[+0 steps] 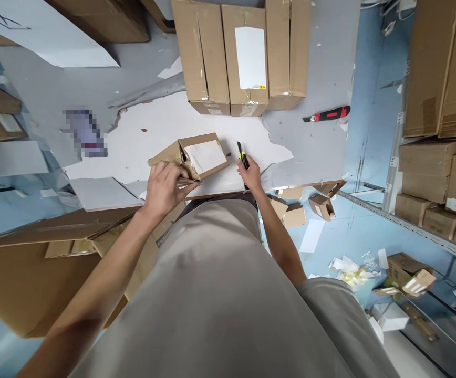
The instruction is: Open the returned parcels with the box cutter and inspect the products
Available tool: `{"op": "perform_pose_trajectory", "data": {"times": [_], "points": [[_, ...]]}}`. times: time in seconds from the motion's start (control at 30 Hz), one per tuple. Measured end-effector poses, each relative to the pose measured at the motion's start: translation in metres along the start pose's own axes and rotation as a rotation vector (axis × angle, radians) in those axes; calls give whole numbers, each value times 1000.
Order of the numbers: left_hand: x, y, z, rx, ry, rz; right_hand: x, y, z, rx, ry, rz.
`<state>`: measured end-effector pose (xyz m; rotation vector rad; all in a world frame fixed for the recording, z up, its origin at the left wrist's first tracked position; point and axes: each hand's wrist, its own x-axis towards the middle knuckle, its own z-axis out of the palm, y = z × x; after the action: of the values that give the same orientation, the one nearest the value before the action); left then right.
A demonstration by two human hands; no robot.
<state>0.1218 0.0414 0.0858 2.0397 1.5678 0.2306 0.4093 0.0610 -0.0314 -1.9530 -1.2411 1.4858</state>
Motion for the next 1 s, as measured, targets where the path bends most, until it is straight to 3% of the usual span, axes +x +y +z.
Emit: {"op": "perform_pose_trajectory", "data": {"times": [0.07, 0.17, 0.3, 0.5, 0.6, 0.67, 0.73, 0.87, 1.0], "points": [[-5, 0, -3, -54, 36, -1, -10, -18, -3, 181, 35, -44], [-16, -3, -2, -114, 79, -18, -27, -48, -10, 238, 80, -130], [-46, -12, -2, -164, 164, -139, -49, -77, -5, 106, 12, -185], [-92, -32, 2, -321, 369, -386, -77, -92, 33, -23, -76, -202], [-96, -39, 0, -263, 496, -470, -85, -95, 45, -81, -93, -186], [-88, -40, -5, -165, 534, -454, -87, -97, 47, -128, -87, -181], [-73, -36, -12, -99, 492, -369, -89, -100, 47, -182, -75, -188], [-35, -16, -14, -143, 262, -110, -93, -104, 46, -268, -74, -220], [-13, -5, -1, -157, 184, -42, -96, -107, 48, -297, -97, -223]]}}
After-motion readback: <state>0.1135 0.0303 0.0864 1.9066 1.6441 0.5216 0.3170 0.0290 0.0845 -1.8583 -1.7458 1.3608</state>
